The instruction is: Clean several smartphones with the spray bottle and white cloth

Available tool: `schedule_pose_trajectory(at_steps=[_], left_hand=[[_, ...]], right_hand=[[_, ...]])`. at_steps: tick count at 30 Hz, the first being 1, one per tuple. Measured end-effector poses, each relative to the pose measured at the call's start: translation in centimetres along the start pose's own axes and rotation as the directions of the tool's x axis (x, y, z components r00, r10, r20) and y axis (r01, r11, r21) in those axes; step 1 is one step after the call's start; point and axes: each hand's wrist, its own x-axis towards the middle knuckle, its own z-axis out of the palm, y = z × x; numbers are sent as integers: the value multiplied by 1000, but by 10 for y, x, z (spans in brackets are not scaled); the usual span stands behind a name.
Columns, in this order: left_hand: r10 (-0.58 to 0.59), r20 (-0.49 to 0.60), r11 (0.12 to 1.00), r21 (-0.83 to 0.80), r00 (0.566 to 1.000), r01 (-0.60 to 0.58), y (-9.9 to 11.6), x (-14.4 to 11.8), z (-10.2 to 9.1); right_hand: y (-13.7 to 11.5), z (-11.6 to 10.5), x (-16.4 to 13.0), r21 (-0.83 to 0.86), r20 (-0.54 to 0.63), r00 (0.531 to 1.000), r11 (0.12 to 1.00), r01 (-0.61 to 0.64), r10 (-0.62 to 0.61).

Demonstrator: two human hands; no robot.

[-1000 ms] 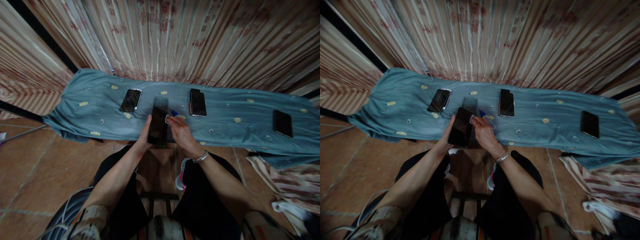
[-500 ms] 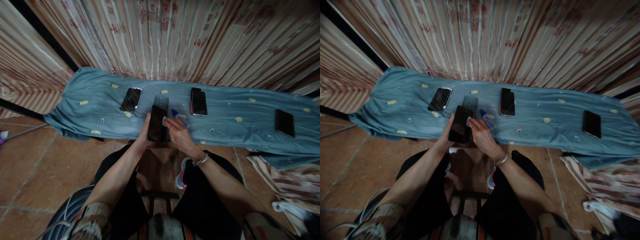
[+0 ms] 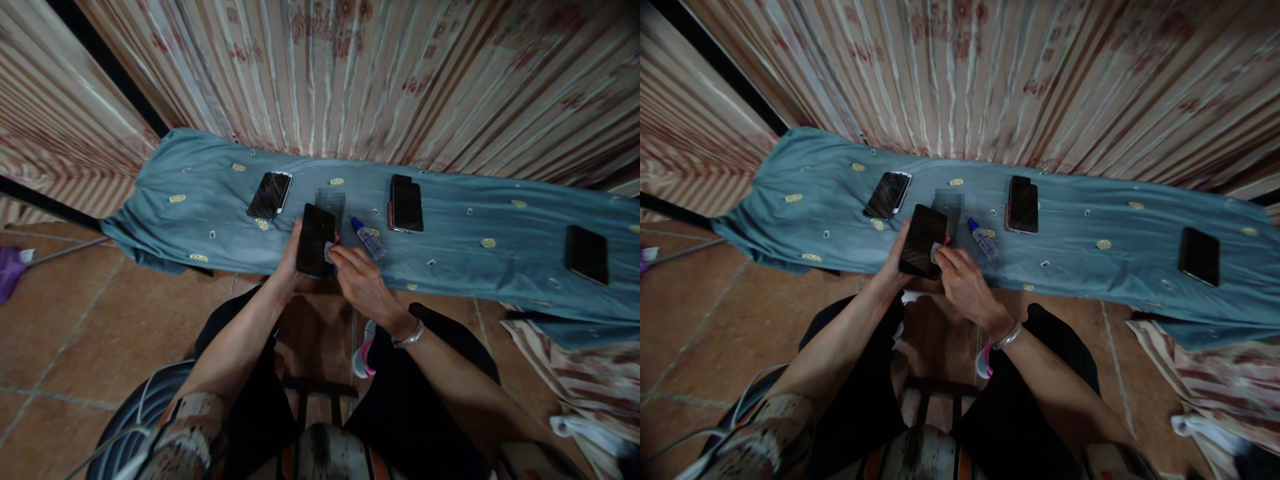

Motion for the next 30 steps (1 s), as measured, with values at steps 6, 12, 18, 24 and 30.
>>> schedule_pose_trajectory(at_steps=[6,12,18,24,30], left_hand=[[17,-4,1000,6,1000,-17,2,-1,3],[39,-33,999,-24,999,-40,3,8,3],[28,-44,997,-70,999,-31,3,12,4],[-7,-57,996,-86,998,3,1,3,9],[-23,-58,999,-41,998,20,-4,-2,9]], right_hand=[[-5,-1,-5,8,-6,1000,1000,29,-29],[-11,-2,-10,16,-27,997,997,73,-73],[-17,-3,-13,25,-52,988,989,147,-145],[-22,-5,-15,-29,16,977,977,213,-213],[-22,1,-14,-31,26,974,974,224,-223]])
